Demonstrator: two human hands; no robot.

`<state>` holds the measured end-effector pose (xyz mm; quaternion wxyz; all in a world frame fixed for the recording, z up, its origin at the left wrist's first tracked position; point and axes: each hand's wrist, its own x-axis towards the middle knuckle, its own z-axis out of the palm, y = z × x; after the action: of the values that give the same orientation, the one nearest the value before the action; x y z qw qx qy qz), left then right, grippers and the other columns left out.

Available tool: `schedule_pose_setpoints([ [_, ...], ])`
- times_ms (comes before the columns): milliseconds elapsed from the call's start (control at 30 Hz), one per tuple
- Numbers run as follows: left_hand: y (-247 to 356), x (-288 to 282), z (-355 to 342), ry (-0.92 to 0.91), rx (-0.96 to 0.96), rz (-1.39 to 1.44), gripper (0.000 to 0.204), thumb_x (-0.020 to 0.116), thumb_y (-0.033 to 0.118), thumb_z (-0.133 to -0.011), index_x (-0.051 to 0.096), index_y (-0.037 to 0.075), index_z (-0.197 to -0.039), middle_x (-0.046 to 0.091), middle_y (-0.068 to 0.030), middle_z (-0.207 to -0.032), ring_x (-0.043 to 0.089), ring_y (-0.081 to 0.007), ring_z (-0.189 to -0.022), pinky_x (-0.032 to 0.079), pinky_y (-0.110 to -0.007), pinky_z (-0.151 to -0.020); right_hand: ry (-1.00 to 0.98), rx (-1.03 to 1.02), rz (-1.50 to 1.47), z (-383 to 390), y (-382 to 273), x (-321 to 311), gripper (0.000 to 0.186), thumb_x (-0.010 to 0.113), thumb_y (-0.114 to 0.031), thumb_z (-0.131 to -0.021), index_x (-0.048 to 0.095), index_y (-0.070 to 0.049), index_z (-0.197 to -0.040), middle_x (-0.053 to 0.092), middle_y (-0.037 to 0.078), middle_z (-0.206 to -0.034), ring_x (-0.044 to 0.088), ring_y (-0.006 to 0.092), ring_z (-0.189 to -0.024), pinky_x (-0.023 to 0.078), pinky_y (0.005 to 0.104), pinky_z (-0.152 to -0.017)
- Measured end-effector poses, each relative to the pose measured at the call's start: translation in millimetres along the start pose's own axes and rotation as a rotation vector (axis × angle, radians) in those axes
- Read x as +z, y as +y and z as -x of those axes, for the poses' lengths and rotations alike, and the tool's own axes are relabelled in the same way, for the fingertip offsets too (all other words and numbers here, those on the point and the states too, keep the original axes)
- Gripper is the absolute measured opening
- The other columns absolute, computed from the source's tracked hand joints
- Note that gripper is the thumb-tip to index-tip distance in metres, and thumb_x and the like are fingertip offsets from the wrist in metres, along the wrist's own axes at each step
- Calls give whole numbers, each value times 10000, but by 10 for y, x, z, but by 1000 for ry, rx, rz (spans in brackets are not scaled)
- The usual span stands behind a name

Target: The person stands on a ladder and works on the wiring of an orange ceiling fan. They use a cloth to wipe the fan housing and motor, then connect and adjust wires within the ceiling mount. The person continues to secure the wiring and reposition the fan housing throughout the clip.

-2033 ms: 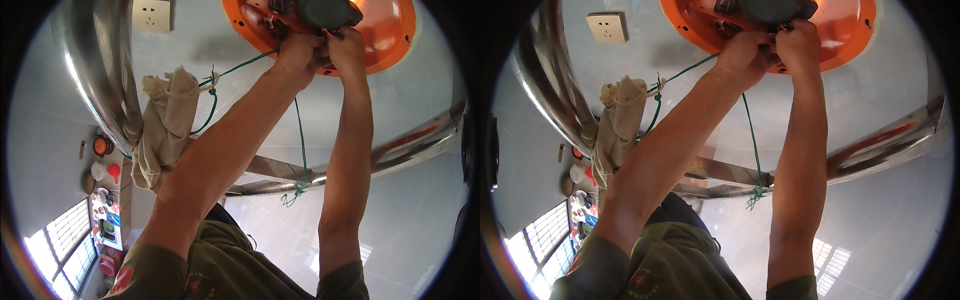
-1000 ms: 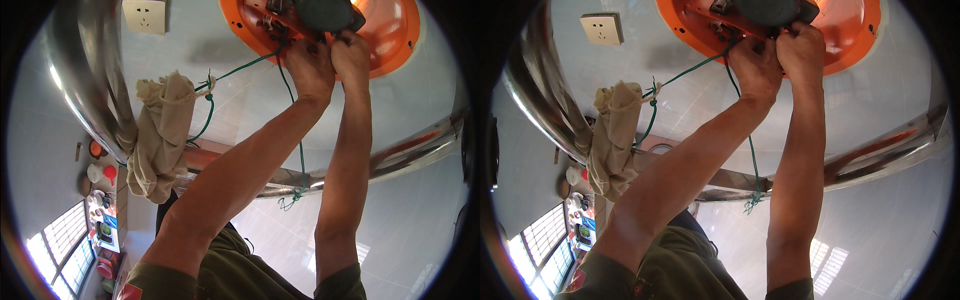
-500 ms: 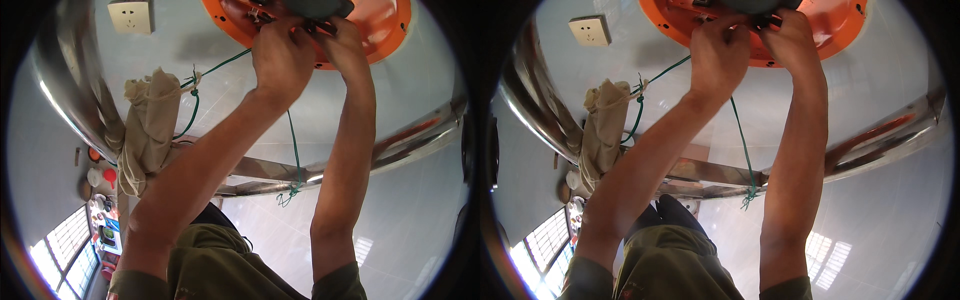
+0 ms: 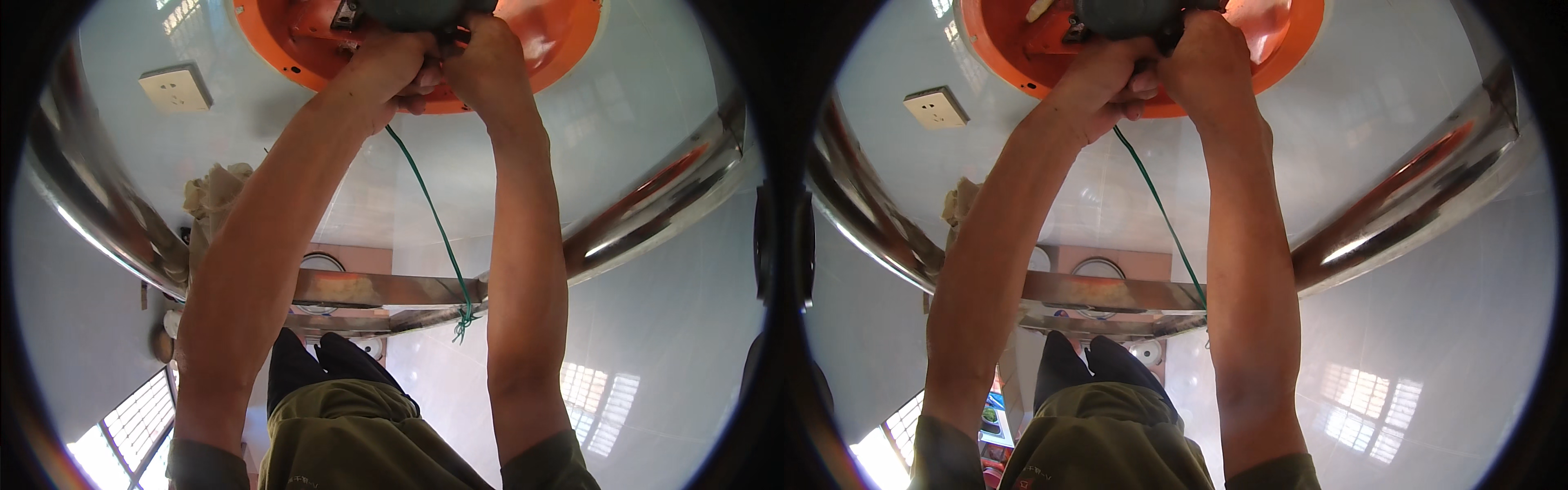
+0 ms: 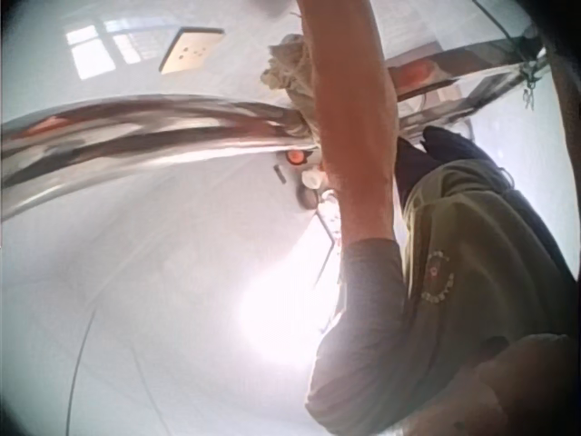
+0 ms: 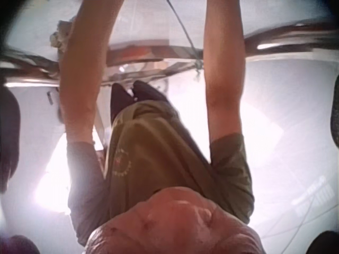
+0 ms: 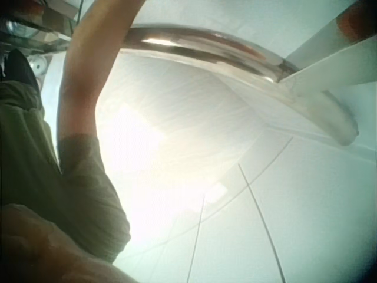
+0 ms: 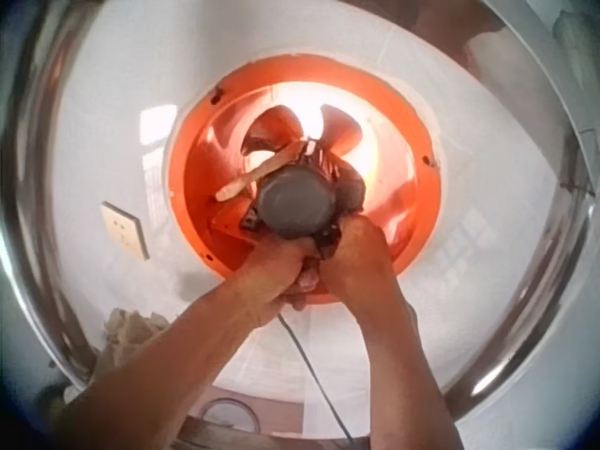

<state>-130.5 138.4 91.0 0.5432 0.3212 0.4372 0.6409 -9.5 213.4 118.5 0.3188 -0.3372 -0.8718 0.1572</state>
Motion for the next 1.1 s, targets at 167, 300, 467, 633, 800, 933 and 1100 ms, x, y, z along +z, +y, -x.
schedule_pose_setpoints([
  [167,37,-39,43,-74,1,-40,209,531,153,-998,568,158,-792,436,49,-559,373,-86,-515,347,-298,-504,3,143,72,9,-199,-22,271,724,-65,-873,711,90,-1094,768,266,-1071,756,383,-1050,577,441,-904],
  [300,44,-44,-8,-140,-14,-76,191,531,154,-990,572,149,-803,441,43,-566,392,-86,-523,353,-304,-499,22,-23,61,12,104,16,241,746,-88,-839,708,107,-976,746,312,-925,774,402,-894,582,465,-756],
  [467,15,66,24,22,21,-133,180,543,168,-977,554,140,-799,455,34,-579,414,-92,-516,381,-302,-469,-39,12,-178,39,-64,-12,258,768,-80,-831,713,97,-1011,769,235,-893,771,290,-847,591,419,-738],
  [633,-104,-38,-65,-51,88,-205,152,564,169,-969,563,121,-824,472,21,-588,432,-95,-504,401,-308,-426,-126,79,-176,43,-132,-60,293,775,-19,-821,700,81,-1087,765,128,-911,735,181,-850,605,350,-723],
  [800,-160,-73,-78,-31,96,-207,129,557,149,-969,644,59,-942,527,-7,-615,480,-112,-513,466,-306,-436,-141,105,-326,28,-69,25,305,750,41,-827,696,67,-1126,758,113,-941,723,187,-829,603,340,-692],
  [933,-438,190,114,268,362,-153,344,532,153,-972,665,-29,-1232,596,-45,-695,560,-132,-583,553,-314,-491,-108,-194,26,-37,195,-36,214,706,-81,-937,683,38,-1112,737,105,-951,700,189,-807,588,333,-664],
  [1100,-475,401,476,359,149,160,507,534,123,-946,564,-114,-1394,610,-47,-770,599,-126,-673,571,-320,-527,-53,22,334,-53,-32,-87,294,718,-36,-906,705,84,-1174,771,247,-1186,755,367,-1128,575,441,-967],
])
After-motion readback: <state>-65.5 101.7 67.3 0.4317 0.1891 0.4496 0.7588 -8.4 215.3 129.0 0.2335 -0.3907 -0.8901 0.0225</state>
